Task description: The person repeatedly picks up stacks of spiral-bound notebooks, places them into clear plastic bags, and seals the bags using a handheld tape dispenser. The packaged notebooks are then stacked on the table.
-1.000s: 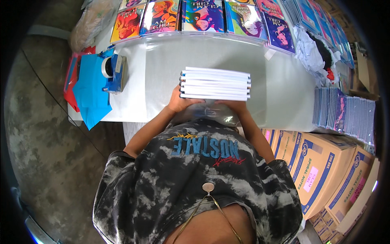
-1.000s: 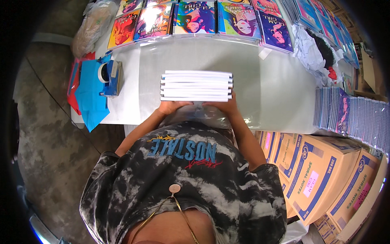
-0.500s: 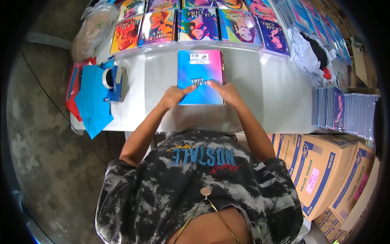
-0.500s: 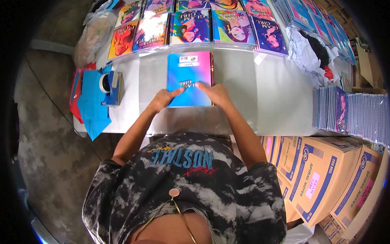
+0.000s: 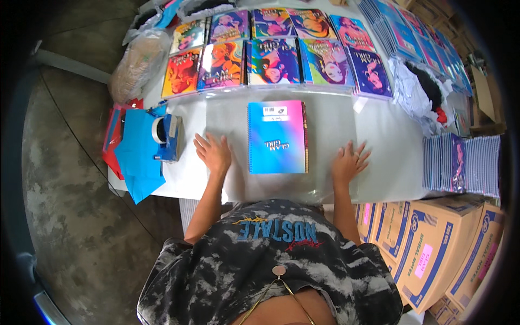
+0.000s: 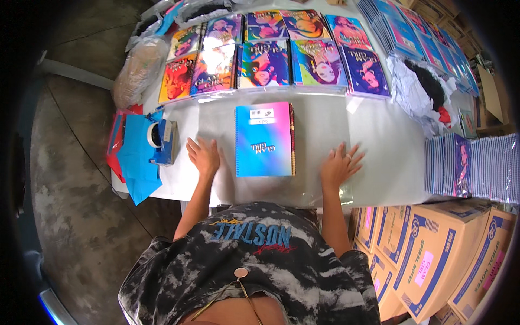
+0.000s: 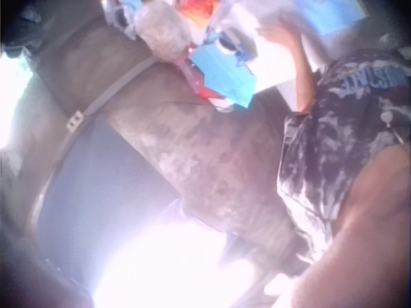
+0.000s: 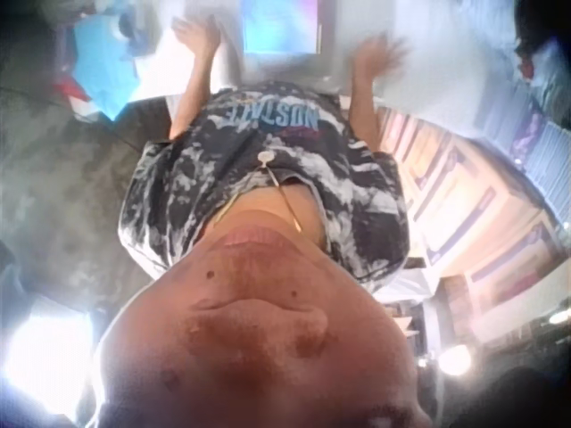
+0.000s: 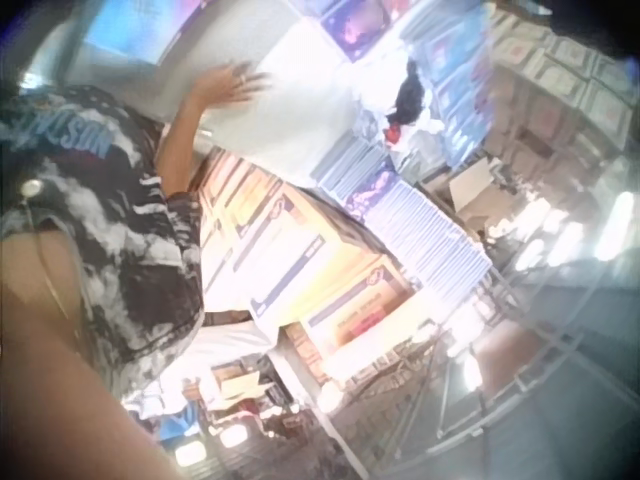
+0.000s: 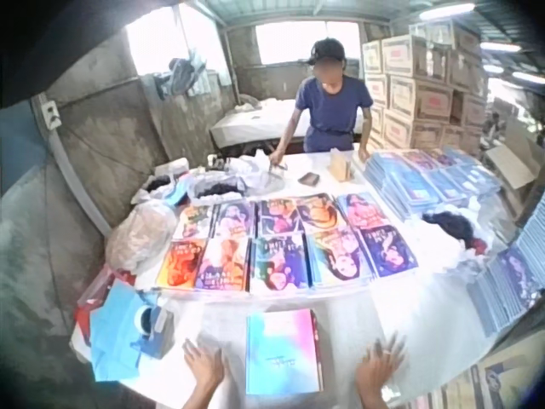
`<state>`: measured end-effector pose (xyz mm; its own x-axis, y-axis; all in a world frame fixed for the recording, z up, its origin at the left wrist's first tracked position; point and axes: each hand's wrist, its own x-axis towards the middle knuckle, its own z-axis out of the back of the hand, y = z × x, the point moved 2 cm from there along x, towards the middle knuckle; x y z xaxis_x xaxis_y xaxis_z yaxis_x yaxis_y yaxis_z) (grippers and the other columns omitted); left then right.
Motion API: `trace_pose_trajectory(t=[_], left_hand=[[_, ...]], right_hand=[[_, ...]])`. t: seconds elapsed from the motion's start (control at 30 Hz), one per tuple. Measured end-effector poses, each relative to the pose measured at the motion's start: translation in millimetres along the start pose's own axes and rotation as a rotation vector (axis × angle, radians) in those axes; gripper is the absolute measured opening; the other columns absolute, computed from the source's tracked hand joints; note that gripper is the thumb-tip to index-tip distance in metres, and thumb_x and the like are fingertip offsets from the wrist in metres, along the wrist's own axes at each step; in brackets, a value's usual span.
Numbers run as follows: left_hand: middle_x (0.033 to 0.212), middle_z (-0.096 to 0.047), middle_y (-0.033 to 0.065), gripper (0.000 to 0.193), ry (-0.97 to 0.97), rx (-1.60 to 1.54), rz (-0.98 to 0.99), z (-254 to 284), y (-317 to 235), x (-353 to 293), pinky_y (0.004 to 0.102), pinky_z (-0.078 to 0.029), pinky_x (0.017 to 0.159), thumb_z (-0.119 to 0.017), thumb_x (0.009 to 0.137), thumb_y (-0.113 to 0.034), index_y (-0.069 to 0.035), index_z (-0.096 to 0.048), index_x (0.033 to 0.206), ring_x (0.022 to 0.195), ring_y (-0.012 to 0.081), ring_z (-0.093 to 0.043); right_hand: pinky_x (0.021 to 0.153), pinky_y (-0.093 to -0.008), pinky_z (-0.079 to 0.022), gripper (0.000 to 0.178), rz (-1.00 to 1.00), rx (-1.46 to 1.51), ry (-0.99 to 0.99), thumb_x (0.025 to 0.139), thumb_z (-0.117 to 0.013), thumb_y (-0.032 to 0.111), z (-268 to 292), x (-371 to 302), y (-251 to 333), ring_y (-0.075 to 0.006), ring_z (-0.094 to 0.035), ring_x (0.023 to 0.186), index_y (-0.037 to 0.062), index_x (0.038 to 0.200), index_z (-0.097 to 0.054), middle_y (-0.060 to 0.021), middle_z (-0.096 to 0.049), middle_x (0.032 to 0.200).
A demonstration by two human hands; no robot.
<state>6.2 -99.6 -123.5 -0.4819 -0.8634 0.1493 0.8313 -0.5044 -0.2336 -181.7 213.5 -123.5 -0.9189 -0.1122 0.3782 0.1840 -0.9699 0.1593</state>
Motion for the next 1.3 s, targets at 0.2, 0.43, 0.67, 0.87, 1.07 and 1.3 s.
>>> trace_pose_trajectory(t=[0.2, 0.43, 0.67, 0.87, 1.07, 1.3], left_hand=[[0.132, -0.038, 0.0272, 0.054, -0.139, -0.092, -0.044, 7, -20, -10, 0.0475, -0.028, 0.102, -0.064, 0.081, -0.021, 0.001, -0.044, 0.126, 0.126, 0.0371, -0.034], [0.078, -0.06, 0.0039, 0.049, 0.342, -0.952, 0.111, 31, -4, 34, 0.0212, -0.044, 0.064, -0.072, 0.076, -0.01, 0.006, -0.051, 0.117, 0.072, 0.0105, -0.055], [0.072, -0.06, 0.0045, 0.034, 0.566, -0.967, 0.071, 37, 28, 38, 0.0219, -0.042, 0.058, -0.064, 0.083, -0.028, 0.002, -0.06, 0.1, 0.066, 0.0106, -0.056], [0.073, -0.061, 0.0051, 0.039, 1.044, -0.821, 0.043, 78, 4, 22, 0.0222, -0.042, 0.05, -0.062, 0.085, -0.032, -0.001, -0.056, 0.108, 0.06, 0.01, -0.056], [0.08, -0.057, 0.0025, 0.018, 0.906, -1.027, -0.106, 87, -3, 25, 0.025, -0.042, 0.07, -0.06, 0.086, -0.016, -0.005, -0.059, 0.072, 0.078, 0.0107, -0.053], [0.135, -0.041, 0.0171, 0.021, 0.825, -1.266, -0.408, 68, -81, 13, 0.0377, -0.02, 0.105, -0.06, 0.085, -0.011, -0.004, -0.054, 0.066, 0.139, 0.025, -0.01]], right_hand=[[0.105, -0.0497, -0.02, 0.033, -0.014, 0.287, 0.215, 0.078, -0.061, 0.016, 16, 12, 14, -0.0298, -0.042, 0.121, 0.0094, 0.11, -0.059, -0.0132, -0.055, 0.118], [0.056, -0.0224, -0.042, 0.058, -0.463, 1.103, 0.655, 0.072, -0.07, 0.006, 21, 48, -13, -0.0108, -0.052, 0.062, -0.0012, 0.122, -0.042, -0.0058, -0.057, 0.079], [0.049, -0.022, -0.039, 0.055, -0.498, 1.339, 0.566, 0.073, -0.072, 0.011, 27, 58, -18, -0.0081, -0.048, 0.055, -0.0033, 0.119, -0.045, -0.002, -0.053, 0.068], [0.05, -0.0218, -0.039, 0.028, -0.464, 1.256, 0.861, 0.082, -0.065, 0.022, 34, 59, -31, -0.0079, -0.049, 0.055, -0.004, 0.09, -0.062, -0.0017, -0.054, 0.064], [0.072, -0.0253, -0.044, 0.03, 0.054, 1.031, 0.977, 0.083, -0.063, 0.026, 71, 90, 1, -0.0152, -0.061, 0.077, -0.0035, 0.078, -0.061, -0.0122, -0.065, 0.081], [0.108, -0.0379, -0.011, 0.02, 0.239, 1.569, 0.902, 0.078, -0.066, 0.017, 27, 52, 78, -0.0281, -0.009, 0.139, -0.0008, 0.072, -0.056, -0.0262, -0.015, 0.146]])
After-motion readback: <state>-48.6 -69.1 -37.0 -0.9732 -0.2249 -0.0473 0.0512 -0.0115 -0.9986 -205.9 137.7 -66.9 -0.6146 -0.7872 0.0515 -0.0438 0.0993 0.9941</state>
